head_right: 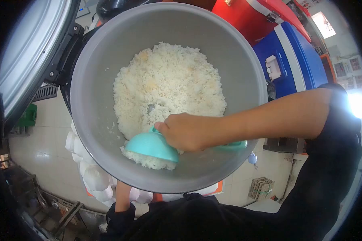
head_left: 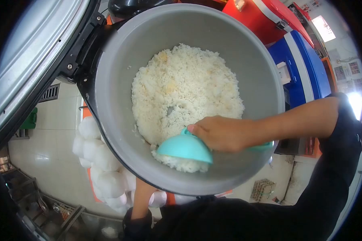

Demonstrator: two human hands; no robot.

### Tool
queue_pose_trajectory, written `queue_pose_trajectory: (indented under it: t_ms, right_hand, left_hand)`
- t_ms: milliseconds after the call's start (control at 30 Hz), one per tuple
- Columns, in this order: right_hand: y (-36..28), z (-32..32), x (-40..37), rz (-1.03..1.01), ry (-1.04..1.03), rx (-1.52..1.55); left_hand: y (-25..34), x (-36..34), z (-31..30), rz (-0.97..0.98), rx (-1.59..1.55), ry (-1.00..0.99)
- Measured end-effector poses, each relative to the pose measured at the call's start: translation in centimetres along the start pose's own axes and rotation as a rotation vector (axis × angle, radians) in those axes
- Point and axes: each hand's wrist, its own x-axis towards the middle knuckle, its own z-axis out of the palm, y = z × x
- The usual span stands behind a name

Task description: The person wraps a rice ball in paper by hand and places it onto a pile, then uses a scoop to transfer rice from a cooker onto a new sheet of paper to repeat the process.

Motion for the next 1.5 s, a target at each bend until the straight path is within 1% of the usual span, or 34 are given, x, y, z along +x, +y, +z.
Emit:
queue_pose_trajectory:
  t_ms: [33,100,133,167,200,233,267,300,367,400,433,467,500,567,600,667,733,767,833,867,900,967,1033,1100,1133,1167,1233,1267,1300,1333,1367,1400,1467,1500]
  right_hand:
    - [-0.6,-0.5,-0.4,0.0,0.007,-0.002]
    - [-1.9,-2.7,-1.1,0.383,-0.229,0.167]
    - [-1.0,-3.4,-0.2,0.441,-0.336,0.223]
    - [0.0,-4.0,0.8,0.437,-0.334,0.223]
    - [1.0,-4.7,1.9,0.399,-0.481,0.2]
    - [0.7,-5.0,2.3,0.358,-0.623,0.172]
    - [0.4,-4.9,2.5,0.401,-0.482,0.183]
    - [-0.4,-4.3,2.9,0.396,-0.48,0.181]
    - [-2.6,-1.9,2.9,0.477,-0.027,0.048]
    - [-2.8,-0.5,3.3,0.466,-0.024,0.042]
    - [-2.8,1.0,4.0,0.338,-0.055,-0.044]
    - [-2.6,2.2,4.2,0.199,-0.078,-0.125]
    - [-3.4,2.1,3.3,0.192,-0.068,-0.12]
    - [-5.4,0.7,0.6,0.33,-0.002,0.009]
    - [-4.6,0.1,0.3,0.443,-0.01,0.128]
    - [-1.2,-2.9,0.2,0.487,-0.344,0.383]
    - [2.6,-5.8,0.3,0.409,-0.765,0.48]
    - [3.3,-6.8,0.2,0.412,-0.763,0.478]
    - [3.8,-7.9,0.0,0.493,-0.713,0.397]
    - [4.1,-7.9,0.4,0.51,-0.648,0.395]
    - [4.3,-7.7,0.7,0.512,-0.651,0.405]
    - [4.3,-7.4,1.3,0.555,-0.543,0.29]
    - [3.3,-6.5,1.7,0.533,-0.584,0.258]
    - [3.0,-5.0,3.1,0.391,-0.763,0.195]
    - [2.7,-4.6,3.8,0.312,-0.75,0.122]
    - [2.3,-4.1,4.6,0.307,-0.753,0.12]
    - [0.5,-3.3,5.7,0.425,-0.582,0.252]
    - [-0.6,-2.6,5.7,0.438,-0.333,0.185]
    - [-0.8,-1.6,6.1,0.433,-0.34,0.185]
    - [-1.0,-0.8,6.5,0.464,-0.265,0.084]
    - [-1.2,-0.1,6.8,0.494,-0.184,-0.022]
    - [-2.1,0.8,6.1,0.493,-0.19,-0.021]
    - [-4.7,2.1,3.9,0.395,0.029,0.031]
    - [-5.1,2.3,3.9,0.392,0.028,0.038]
  left_hand:
    - [0.0,0.2,0.0,-0.005,0.009,0.01]
    - [-0.1,0.6,0.0,-0.021,0.034,0.038]
    - [0.2,0.8,0.0,-0.041,0.044,0.037]
    - [0.6,0.9,-0.2,-0.069,0.052,0.031]
    - [2.1,1.3,-0.9,-0.159,0.032,-0.034]
    - [2.8,1.7,-1.0,-0.149,0.038,-0.027]
    - [3.4,2.0,-1.1,-0.152,0.013,0.005]
    - [3.8,2.3,-1.2,-0.164,-0.014,0.031]
    - [3.5,2.4,-0.9,-0.164,-0.002,0.069]
    - [3.8,2.5,-0.9,-0.159,-0.028,0.07]
    - [4.0,2.4,-1.0,-0.155,-0.057,0.068]
    - [2.7,1.8,-1.0,-0.06,-0.048,0.034]
    - [2.2,1.8,-1.1,-0.052,-0.038,0.032]
    - [1.8,2.1,-0.5,-0.11,-0.063,0.055]
    - [0.9,1.9,-0.3,-0.109,-0.012,0.042]
    - [0.4,1.8,0.0,-0.091,-0.014,0.082]
    - [0.5,1.9,0.2,-0.077,-0.024,0.128]
    - [0.9,1.9,0.0,-0.094,-0.039,0.128]
    - [1.0,1.9,-0.2,-0.115,-0.052,0.123]
    - [0.8,1.8,-0.2,-0.128,-0.035,0.098]
    - [0.7,1.7,-0.2,-0.139,-0.019,0.072]
    - [1.4,2.0,-0.5,-0.146,-0.025,0.025]
    - [1.6,2.1,-0.5,-0.155,-0.03,-0.013]
    - [1.4,1.9,-0.2,-0.174,-0.053,0.096]
    - [1.4,1.9,-0.3,-0.178,-0.049,0.1]
    - [1.4,1.9,-0.4,-0.157,-0.033,0.074]
    - [1.3,2.1,-0.3,-0.136,-0.016,0.053]
    - [1.2,2.1,-0.1,-0.109,0.05,0.065]
    - [1.1,2.1,0.0,-0.085,0.119,0.074]
    - [1.3,2.1,-0.2,-0.092,0.125,0.076]
    - [1.8,2.3,-0.5,-0.025,0.127,0.064]
    - [2.5,2.4,-0.7,0.038,0.126,0.047]
    - [3.8,2.6,-1.2,0.04,0.134,0.017]
    - [4.1,2.8,-1.3,0.053,0.144,-0.005]
